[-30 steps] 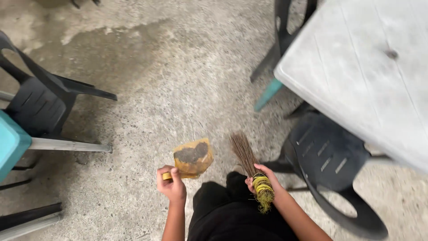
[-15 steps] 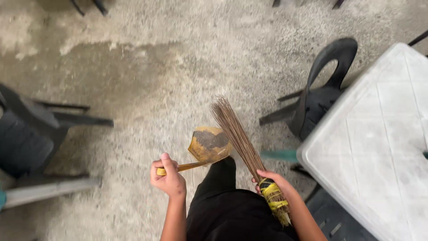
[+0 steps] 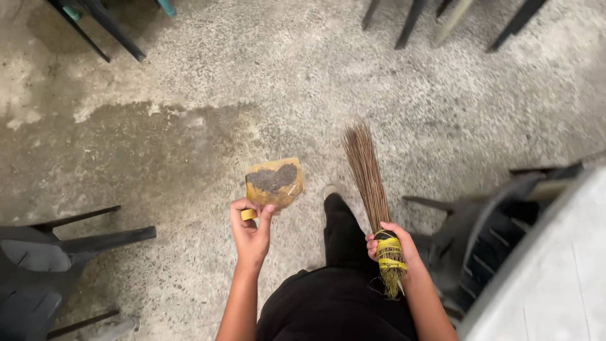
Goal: Sweeping the concrete floor with a broom and dustpan followed by wiping down plastic chairs with a spray cleaner and cloth.
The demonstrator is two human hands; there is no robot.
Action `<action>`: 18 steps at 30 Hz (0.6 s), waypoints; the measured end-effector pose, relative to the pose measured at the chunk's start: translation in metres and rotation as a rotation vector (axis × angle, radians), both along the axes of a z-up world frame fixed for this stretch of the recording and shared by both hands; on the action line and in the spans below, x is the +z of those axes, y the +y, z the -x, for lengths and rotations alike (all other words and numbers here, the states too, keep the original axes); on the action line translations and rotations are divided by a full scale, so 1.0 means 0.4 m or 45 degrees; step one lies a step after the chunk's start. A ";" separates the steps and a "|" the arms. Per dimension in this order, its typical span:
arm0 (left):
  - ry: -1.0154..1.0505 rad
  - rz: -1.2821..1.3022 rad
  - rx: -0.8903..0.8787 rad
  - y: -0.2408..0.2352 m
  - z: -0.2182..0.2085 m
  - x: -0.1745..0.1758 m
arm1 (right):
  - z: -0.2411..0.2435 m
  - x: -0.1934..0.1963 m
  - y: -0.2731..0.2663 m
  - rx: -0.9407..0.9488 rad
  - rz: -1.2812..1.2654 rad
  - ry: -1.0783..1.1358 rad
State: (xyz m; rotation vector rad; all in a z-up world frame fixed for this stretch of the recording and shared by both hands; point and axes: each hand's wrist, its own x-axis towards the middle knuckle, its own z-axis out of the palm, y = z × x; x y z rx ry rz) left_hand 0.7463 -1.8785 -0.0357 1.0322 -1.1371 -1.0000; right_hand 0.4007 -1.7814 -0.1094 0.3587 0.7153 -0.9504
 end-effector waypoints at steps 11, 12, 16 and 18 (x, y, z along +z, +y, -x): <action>0.011 -0.033 0.682 -0.361 -0.176 -0.025 | -0.036 0.050 -0.884 0.739 -0.096 0.407; 0.106 -0.025 0.790 -0.368 -0.205 -0.037 | -0.075 0.051 -0.959 0.814 -0.094 0.458; 0.289 0.086 0.957 -0.508 -0.372 -0.107 | -0.313 0.040 -1.223 0.988 -0.036 0.358; 0.215 0.075 1.017 -0.586 -0.488 -0.123 | -0.469 0.016 -1.317 0.867 -0.023 0.494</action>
